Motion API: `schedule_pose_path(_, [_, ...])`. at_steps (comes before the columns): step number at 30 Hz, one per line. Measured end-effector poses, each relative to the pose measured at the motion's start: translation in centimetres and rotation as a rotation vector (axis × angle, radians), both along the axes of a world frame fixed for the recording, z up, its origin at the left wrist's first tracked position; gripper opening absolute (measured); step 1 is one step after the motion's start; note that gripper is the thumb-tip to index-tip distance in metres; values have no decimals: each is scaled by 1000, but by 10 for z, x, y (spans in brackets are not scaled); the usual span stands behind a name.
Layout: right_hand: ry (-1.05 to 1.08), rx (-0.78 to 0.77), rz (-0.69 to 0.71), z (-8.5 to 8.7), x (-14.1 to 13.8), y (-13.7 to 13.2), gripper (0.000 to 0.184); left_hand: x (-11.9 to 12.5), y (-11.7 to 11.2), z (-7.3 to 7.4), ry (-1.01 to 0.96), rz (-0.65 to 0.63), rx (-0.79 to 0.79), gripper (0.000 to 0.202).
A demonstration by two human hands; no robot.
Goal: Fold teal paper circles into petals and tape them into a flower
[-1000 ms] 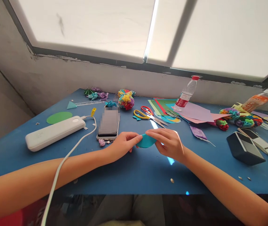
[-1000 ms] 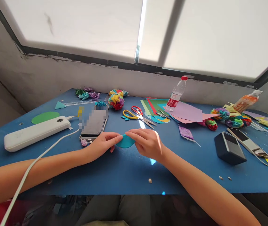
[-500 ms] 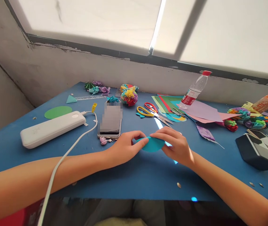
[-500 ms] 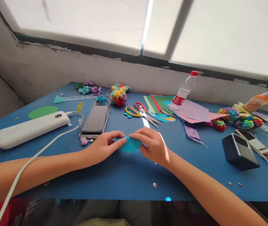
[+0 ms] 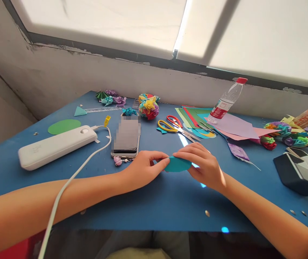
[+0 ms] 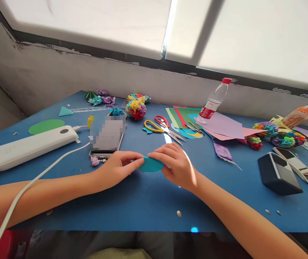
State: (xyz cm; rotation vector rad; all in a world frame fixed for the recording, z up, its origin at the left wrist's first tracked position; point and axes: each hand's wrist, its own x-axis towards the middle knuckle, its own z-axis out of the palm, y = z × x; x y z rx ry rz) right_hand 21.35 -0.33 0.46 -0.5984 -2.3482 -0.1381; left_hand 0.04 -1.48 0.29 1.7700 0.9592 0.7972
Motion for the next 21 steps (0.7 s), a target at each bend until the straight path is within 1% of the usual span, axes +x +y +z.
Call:
schedule_pose_path(6, [-45,75,34,2,-2,-4,41,0,-2,3,12,-60,-72,32])
schedule_pose_path(10, [-88,103,59,5,-3,-7,43,0,-1,0,-14,-52,-82,30])
schedule_pose_path(16, [-93,116,-39,5,-2,-9,45,2,2,-2,-40,-4,-100,26])
schedule_pose_path(21, [-119,138,-32,6,-3,-10,37,3,2,0,-119,2,-181,25])
